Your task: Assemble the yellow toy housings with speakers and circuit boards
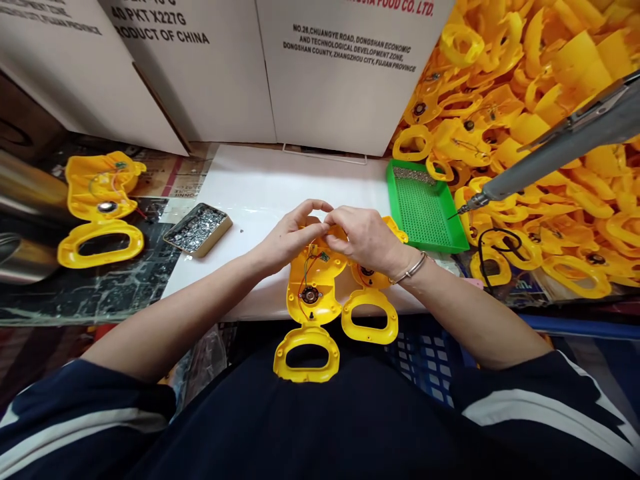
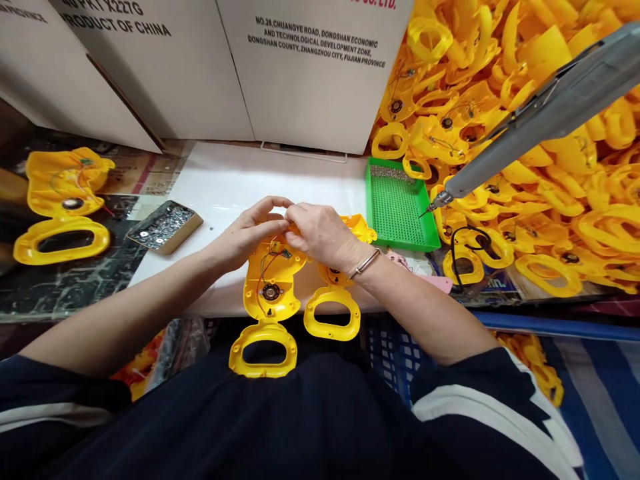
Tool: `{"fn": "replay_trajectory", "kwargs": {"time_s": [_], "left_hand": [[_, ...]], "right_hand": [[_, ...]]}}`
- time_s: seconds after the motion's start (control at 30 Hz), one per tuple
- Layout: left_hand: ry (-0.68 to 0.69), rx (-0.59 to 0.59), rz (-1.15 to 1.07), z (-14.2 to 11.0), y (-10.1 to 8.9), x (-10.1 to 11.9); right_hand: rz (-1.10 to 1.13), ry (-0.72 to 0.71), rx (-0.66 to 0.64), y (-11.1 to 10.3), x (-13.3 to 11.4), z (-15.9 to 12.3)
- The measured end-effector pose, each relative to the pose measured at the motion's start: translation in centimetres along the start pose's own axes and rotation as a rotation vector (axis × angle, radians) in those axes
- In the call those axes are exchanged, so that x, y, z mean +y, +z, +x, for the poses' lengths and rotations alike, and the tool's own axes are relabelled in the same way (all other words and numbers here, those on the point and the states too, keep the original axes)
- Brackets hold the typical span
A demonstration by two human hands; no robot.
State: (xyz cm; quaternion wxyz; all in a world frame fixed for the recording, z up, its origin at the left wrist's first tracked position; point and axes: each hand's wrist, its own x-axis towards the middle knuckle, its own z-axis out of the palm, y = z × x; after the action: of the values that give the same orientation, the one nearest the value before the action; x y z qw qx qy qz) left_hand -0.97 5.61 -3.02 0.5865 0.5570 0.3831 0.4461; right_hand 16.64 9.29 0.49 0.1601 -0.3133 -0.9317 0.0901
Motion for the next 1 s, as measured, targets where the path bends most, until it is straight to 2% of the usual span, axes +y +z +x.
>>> {"fn": "replay_trajectory", "kwargs": {"time_s": [0.13, 0.27, 0.33, 0.4, 0.6, 0.67, 0.77, 0.87, 1.0], "left_hand": [[-0.046, -0.015, -0.018, 0.1, -0.5, -0.3], [-0.048, 0.019, -0.015, 0.2, -0.9, -0.4], [-0.069, 0.044, 0.018, 0.3, -1.0, -0.5], [-0.088, 0.058, 0.046, 0.3, -1.2, -0.6], [-0.126, -0.009, 0.071, 0.1, -1.7, -0.7], [-0.159, 0.0, 0.054, 0.0, -1.9, -0.7], [-0.171, 0.056, 0.06, 0.3, -2.3, -1.2], [-0.087, 0.12, 0.145, 1.1, -2.9, -2.1], [0.113, 0.297, 0.416, 1.5, -3.0, -1.9]], "right_hand": [[0.175, 0.079, -0.048, -1.0, 0.1, 0.0], [0.321, 0.208, 0.144, -2.5, 0.4, -1.3], [0.317, 0.246, 0.217, -3.1, 0.4, -2.6], [0.28, 0.265, 0.237, -3.5, 0.2, -4.3], [0.236, 0.362, 0.285, -3.3, -0.9, -10.3], [0.199, 0.39, 0.252, -2.8, -1.3, -12.1], [0.173, 0.41, 0.105, -1.8, -2.0, -14.3], [0.112, 0.396, -0.033, -0.6, -2.8, -15.6], [0.017, 0.362, -0.057, 0.4, -2.9, -16.0]]}}
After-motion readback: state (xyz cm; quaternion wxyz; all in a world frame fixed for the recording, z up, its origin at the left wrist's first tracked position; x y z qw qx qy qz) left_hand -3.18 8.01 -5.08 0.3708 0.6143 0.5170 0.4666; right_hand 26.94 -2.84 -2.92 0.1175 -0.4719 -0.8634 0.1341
